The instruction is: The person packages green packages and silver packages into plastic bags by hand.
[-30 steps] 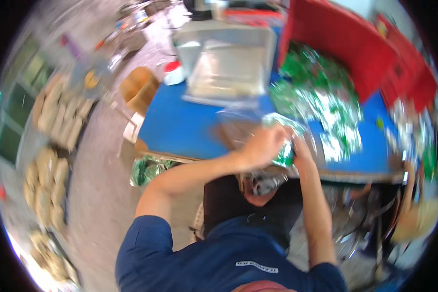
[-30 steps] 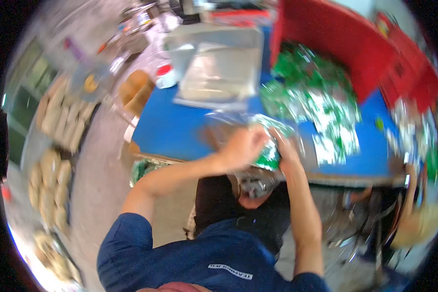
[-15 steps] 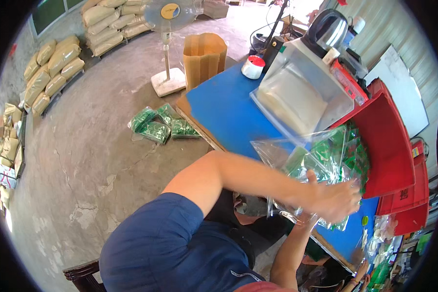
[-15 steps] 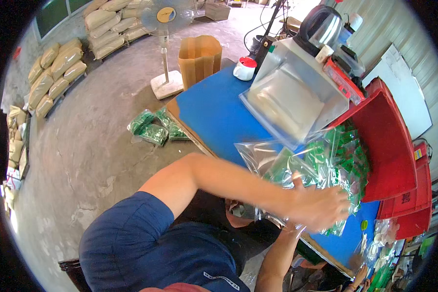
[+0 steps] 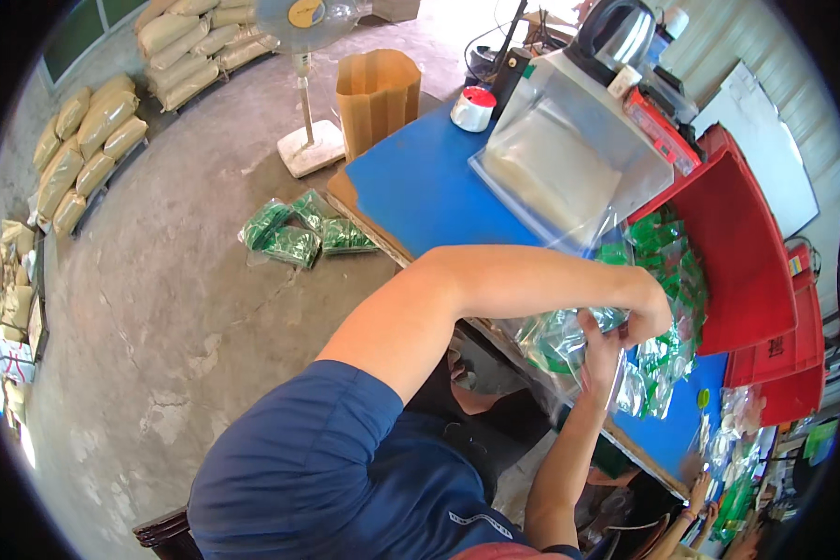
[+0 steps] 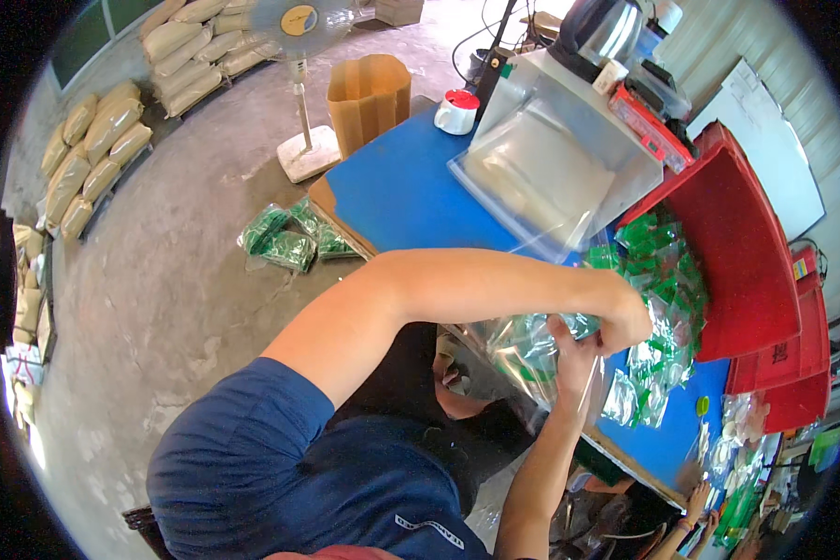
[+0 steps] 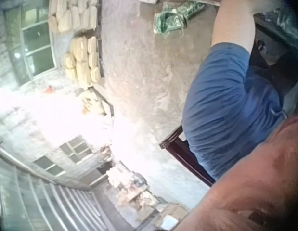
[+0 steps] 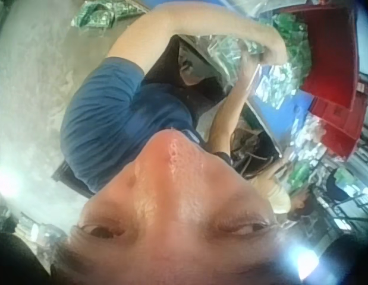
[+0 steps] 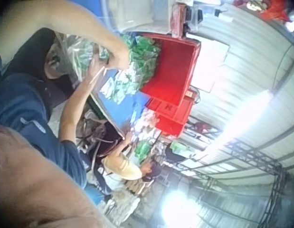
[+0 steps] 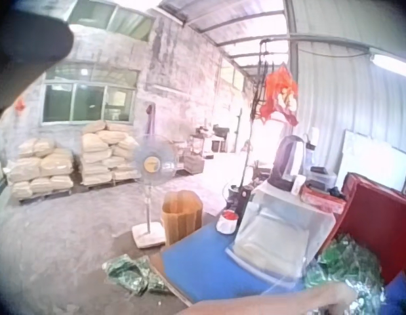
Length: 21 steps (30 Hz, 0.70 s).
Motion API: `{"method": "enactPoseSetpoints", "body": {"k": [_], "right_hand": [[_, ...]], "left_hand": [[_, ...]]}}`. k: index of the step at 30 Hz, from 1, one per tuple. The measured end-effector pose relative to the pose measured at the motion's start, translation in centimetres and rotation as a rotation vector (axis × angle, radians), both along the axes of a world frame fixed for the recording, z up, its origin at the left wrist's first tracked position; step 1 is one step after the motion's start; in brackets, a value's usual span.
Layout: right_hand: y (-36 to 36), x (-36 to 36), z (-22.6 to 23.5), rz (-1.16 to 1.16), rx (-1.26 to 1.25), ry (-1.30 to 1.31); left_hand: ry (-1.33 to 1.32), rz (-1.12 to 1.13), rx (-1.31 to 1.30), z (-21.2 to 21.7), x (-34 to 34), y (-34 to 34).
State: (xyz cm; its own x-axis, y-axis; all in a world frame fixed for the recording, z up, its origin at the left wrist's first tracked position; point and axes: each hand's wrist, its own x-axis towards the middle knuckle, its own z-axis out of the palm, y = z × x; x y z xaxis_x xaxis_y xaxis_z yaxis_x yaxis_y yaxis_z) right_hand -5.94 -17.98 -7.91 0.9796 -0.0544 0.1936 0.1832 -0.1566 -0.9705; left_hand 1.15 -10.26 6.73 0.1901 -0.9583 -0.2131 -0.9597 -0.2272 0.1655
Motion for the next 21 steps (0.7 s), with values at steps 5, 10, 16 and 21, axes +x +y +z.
{"method": "enactPoseSetpoints", "body": {"k": [5,10,16,21], "right_hand": [[2.3,-1.2,3.3,0.197,-0.009,0.184],[1.0,-1.7,2.5,0.499,0.040,0.203],[0.1,-2.2,3.5,0.382,0.252,0.597],[-1.4,-1.1,0.1,0.422,0.264,0.627]], "left_hand": [[-0.004,0.082,-0.526,-0.7,-1.9,-0.4],[-0.285,-0.082,-0.619,-3.2,-9.2,-2.4],[0.125,0.536,-1.613,-8.8,-12.9,11.3],[1.360,1.093,-1.827,-18.7,-10.6,14.1]]}}
